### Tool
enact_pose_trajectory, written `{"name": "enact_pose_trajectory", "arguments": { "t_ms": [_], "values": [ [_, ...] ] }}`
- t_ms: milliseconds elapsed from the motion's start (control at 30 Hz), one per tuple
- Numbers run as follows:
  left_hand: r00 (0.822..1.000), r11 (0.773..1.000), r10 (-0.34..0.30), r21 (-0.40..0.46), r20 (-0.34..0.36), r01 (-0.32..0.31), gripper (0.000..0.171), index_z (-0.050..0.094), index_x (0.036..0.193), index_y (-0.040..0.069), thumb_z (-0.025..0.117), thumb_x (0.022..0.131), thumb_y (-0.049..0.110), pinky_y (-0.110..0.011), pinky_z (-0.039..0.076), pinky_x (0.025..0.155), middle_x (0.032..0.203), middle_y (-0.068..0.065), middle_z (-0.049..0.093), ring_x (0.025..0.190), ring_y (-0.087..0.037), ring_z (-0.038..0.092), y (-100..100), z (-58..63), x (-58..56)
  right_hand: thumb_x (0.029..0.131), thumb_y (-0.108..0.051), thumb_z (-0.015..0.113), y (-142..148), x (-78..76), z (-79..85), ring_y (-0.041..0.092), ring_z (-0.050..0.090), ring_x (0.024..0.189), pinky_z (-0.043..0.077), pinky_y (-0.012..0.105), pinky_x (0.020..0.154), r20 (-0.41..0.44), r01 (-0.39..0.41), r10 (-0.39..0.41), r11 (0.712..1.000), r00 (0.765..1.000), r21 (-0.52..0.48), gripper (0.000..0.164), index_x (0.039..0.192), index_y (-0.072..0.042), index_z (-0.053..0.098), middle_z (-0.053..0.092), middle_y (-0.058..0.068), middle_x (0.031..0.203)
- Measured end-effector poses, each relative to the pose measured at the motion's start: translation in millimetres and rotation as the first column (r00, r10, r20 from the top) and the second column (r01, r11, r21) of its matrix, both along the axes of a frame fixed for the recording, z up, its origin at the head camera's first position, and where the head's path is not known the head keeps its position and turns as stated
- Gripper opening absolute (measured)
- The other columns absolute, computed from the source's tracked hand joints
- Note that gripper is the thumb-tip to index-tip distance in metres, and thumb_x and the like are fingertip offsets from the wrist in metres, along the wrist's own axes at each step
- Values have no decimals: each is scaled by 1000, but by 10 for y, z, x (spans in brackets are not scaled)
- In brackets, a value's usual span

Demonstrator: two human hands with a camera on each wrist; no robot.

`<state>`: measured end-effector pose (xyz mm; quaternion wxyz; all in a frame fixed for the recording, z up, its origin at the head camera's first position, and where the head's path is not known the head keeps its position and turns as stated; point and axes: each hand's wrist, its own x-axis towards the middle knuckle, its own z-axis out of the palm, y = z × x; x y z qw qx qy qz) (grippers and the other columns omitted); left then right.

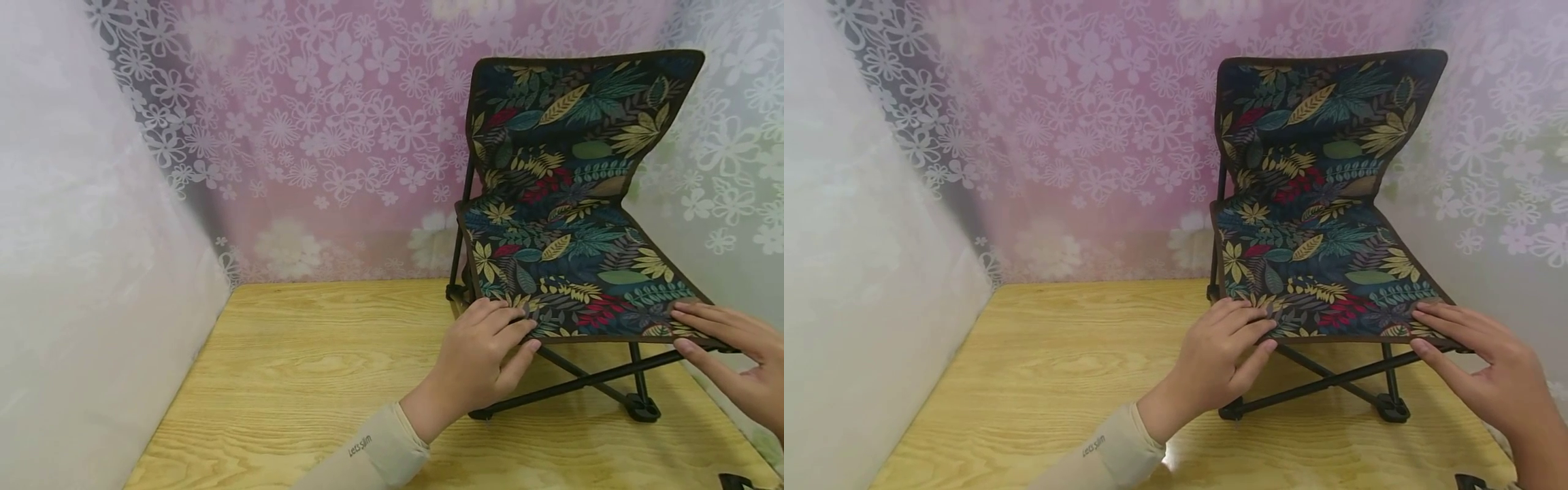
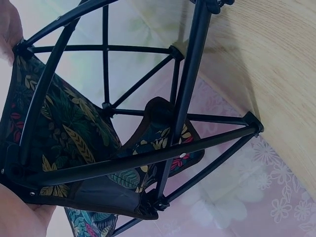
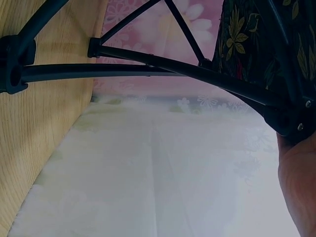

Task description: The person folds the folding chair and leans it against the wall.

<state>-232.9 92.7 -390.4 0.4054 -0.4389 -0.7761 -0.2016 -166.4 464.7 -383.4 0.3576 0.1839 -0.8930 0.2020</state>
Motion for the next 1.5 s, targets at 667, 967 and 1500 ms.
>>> {"name": "enact_pose_trajectory", "arguments": {
  "t_ms": [667, 967, 1500],
  "values": [
    [1000, 1000, -11, 14, -18, 11, 35, 80, 124, 20, 54, 111, 39, -28, 42, 122, 126, 3, 77, 125, -13, 68, 17, -25, 8, 92, 6, 74, 32, -8, -24, -12, 29, 153, 14, 19, 129, -11, -5, 5, 1000, 1000, -16, 48, 140, 3, 67, 42, -33, 158],
    [999, 1000, -7, 16, -31, 7, 34, 80, 123, 20, 55, 110, 39, -28, 42, 122, 126, 3, 77, 125, -14, 69, 24, -34, 24, 93, 5, 74, 33, 3, -37, -13, 28, 153, 13, 22, 131, -3, 7, -7, 1000, 1000, -21, 50, 142, 1, 66, 41, -35, 157],
    [998, 1000, -5, 29, -60, 6, 33, 81, 122, 20, 57, 109, 37, -28, 43, 122, 123, 2, 78, 122, -13, 70, 38, -47, 14, 91, 4, 76, 80, -5, -35, -15, 28, 152, 14, 19, 130, 7, 4, -4, 1000, 1000, -11, 53, 143, -2, 66, 41, -35, 157]
  ]
}}
